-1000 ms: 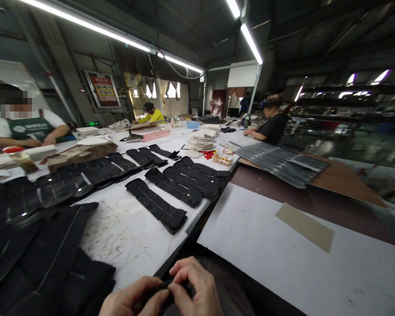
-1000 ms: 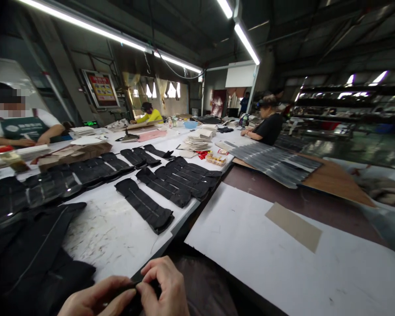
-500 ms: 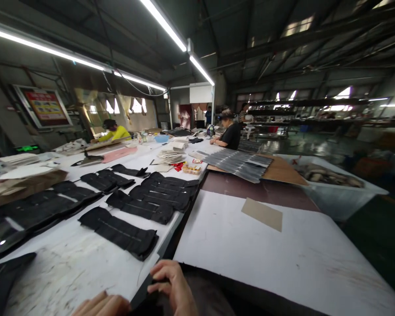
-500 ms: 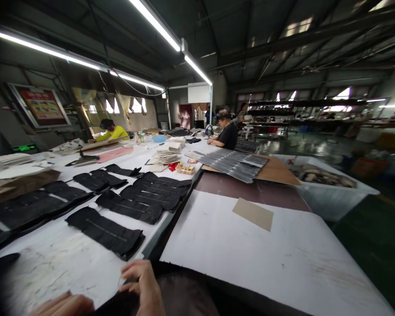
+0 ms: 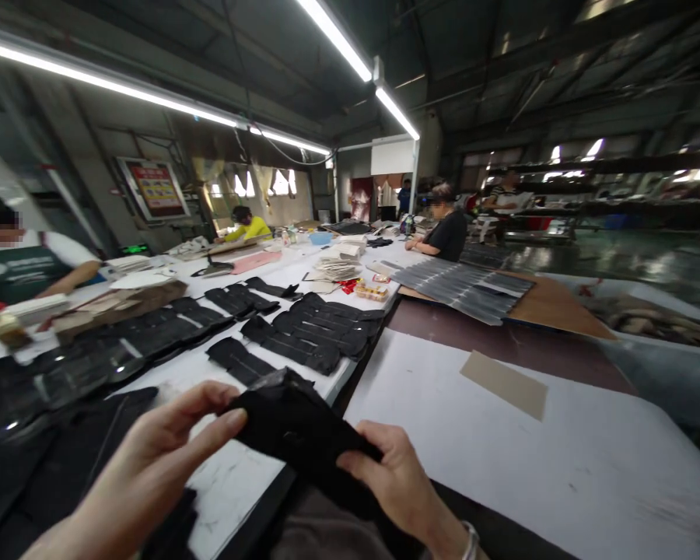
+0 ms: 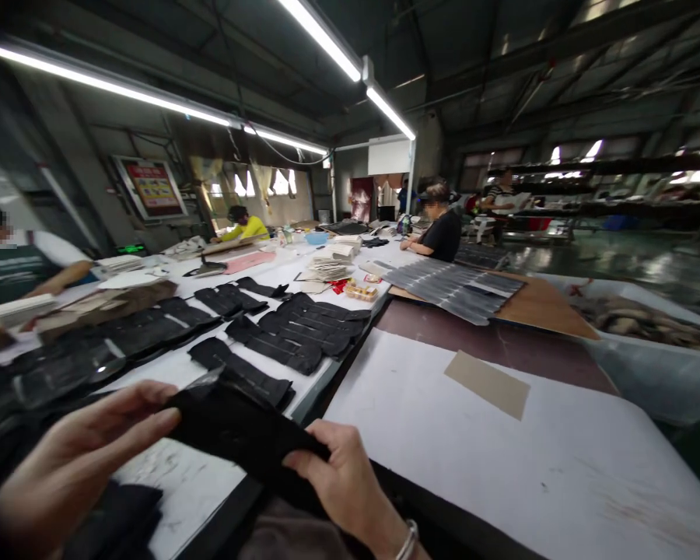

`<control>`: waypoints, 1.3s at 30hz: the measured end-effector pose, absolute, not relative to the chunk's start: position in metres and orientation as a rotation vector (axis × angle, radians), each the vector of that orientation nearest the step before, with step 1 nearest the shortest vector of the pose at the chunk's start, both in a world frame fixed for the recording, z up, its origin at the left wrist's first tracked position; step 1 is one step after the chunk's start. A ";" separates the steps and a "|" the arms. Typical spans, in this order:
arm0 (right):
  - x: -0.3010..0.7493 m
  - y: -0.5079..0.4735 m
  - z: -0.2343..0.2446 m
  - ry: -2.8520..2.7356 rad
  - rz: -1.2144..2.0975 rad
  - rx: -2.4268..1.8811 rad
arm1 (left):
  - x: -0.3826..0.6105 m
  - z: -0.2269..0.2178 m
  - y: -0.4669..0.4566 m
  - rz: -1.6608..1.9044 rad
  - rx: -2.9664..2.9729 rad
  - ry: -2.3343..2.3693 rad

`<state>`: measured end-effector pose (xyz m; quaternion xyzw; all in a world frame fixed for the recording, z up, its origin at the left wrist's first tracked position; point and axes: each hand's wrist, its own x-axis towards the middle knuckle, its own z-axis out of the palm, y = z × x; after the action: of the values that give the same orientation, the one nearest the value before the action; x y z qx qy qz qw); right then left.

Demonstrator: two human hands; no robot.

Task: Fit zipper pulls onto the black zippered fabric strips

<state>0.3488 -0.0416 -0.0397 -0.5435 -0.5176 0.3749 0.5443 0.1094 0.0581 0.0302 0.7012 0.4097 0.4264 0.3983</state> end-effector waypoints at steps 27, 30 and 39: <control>0.373 -0.054 -0.091 -1.615 1.099 -1.696 | 0.155 -0.089 0.037 0.724 1.933 1.010; 0.368 -0.050 -0.087 -1.668 1.121 -1.593 | 0.155 -0.090 0.036 0.715 1.905 1.006; 0.348 -0.034 -0.100 -1.631 1.082 -1.441 | 0.152 -0.093 0.035 0.725 1.858 1.003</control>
<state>0.3475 -0.0340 -0.1000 -0.5558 -0.6290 0.4172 0.3483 0.1515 0.0354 -0.0925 0.7477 0.4035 0.2919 0.4393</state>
